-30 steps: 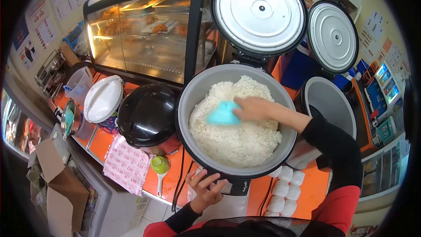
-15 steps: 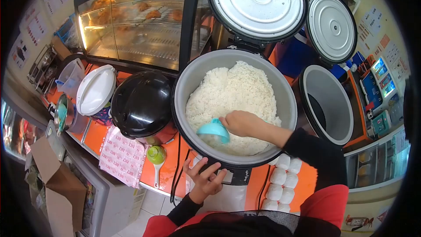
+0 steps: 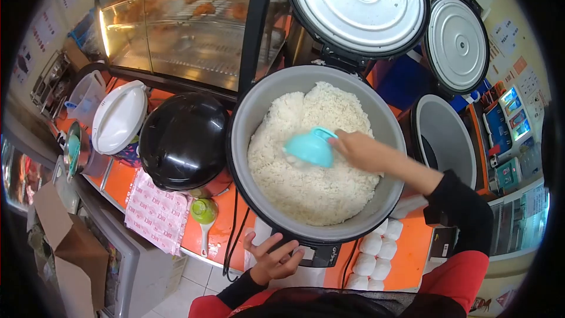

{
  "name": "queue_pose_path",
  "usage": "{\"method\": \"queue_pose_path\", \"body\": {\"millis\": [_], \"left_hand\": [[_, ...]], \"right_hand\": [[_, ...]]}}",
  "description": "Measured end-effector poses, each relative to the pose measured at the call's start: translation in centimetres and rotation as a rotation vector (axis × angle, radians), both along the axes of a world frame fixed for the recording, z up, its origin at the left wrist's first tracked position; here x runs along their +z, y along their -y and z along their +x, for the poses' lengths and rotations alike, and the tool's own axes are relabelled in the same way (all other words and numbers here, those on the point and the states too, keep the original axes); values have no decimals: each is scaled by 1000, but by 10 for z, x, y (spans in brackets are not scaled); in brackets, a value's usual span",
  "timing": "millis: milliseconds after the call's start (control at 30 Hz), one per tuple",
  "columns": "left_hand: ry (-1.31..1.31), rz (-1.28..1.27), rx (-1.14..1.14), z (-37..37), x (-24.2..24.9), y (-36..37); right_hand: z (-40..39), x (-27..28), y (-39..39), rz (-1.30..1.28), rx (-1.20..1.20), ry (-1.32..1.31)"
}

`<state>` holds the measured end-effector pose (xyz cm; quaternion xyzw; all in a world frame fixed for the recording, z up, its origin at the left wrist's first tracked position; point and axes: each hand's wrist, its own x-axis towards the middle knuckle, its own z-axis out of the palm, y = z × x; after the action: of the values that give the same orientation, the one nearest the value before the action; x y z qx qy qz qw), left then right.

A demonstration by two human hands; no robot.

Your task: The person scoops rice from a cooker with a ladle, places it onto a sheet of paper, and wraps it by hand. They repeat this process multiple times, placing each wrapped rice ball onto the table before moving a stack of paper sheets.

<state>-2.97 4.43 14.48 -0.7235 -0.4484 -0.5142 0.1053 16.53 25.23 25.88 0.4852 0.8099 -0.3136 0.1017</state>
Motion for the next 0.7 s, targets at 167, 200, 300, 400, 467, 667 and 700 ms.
{"method": "queue_pose_path", "body": {"millis": [167,200,300,400,467,667,700], "left_hand": [[-14,-36,-18,-3,1,3],[-17,-37,-19,-3,2,3],[-2,-34,-21,-2,2,1],[19,-48,-22,-1,1,1],[17,-43,-22,-2,2,1],[59,-16,-8,3,3,-2],[57,-14,-8,2,3,-2]], "right_hand": [[-15,-23,2,300,-2,-201],[-21,-22,-7,368,25,-96],[-37,-29,-11,601,46,33],[-41,-30,1,488,119,113],[-31,-49,12,283,105,34],[-22,4,53,-24,87,89],[-18,14,58,-43,74,101]]}}
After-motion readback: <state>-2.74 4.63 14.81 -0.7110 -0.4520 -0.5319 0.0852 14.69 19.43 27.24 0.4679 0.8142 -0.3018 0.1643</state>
